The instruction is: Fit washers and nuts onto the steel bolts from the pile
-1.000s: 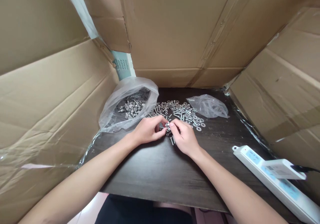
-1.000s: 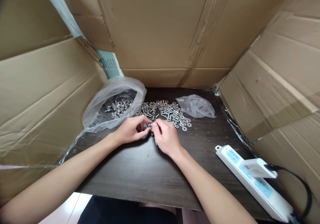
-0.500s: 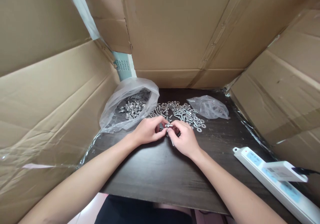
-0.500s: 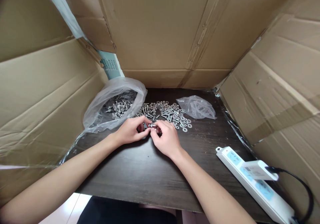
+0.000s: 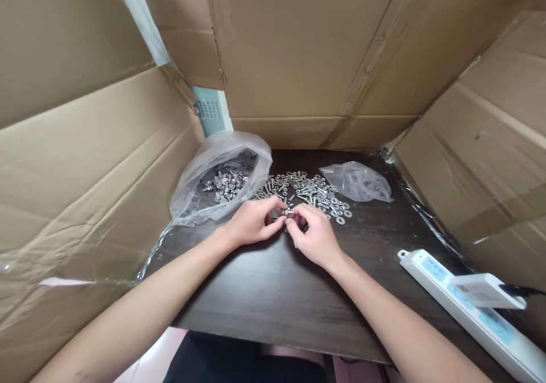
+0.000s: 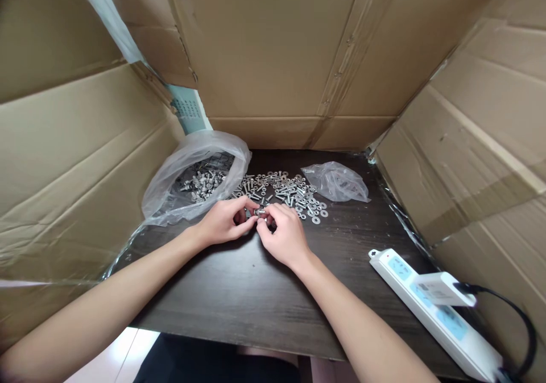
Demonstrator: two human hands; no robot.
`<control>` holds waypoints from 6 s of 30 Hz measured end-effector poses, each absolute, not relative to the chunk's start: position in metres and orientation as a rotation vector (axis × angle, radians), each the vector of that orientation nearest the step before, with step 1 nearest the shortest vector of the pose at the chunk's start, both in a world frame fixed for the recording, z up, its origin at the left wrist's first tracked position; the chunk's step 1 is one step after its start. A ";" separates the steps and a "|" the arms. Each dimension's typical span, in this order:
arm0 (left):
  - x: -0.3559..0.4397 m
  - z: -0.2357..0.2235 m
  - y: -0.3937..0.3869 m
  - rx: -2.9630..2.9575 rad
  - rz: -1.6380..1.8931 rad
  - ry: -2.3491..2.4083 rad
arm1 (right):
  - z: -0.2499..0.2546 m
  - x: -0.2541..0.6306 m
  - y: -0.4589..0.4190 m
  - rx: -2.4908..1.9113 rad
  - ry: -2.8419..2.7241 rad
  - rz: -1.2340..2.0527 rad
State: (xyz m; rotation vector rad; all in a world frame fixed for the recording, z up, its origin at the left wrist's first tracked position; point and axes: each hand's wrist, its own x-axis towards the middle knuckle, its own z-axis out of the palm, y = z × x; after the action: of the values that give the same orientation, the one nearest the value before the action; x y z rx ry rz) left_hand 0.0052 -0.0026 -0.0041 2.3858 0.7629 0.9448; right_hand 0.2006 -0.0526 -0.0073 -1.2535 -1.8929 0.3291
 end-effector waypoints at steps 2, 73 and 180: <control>0.005 -0.004 -0.003 2.390 0.947 0.765 | -0.007 0.200 -0.053 -1.255 -1.881 0.319; 0.007 0.000 -0.005 2.397 0.899 0.791 | -0.005 0.202 -0.052 -1.226 -1.875 0.409; 0.007 0.000 -0.005 2.373 0.913 0.800 | -0.003 0.204 -0.052 -1.219 -1.826 0.336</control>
State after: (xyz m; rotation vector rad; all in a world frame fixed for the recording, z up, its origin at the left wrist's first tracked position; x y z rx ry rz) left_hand 0.0068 -0.0047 0.0001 2.3726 0.7997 0.9133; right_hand 0.2039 -0.0516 -0.0028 -1.2190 -1.8259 0.3360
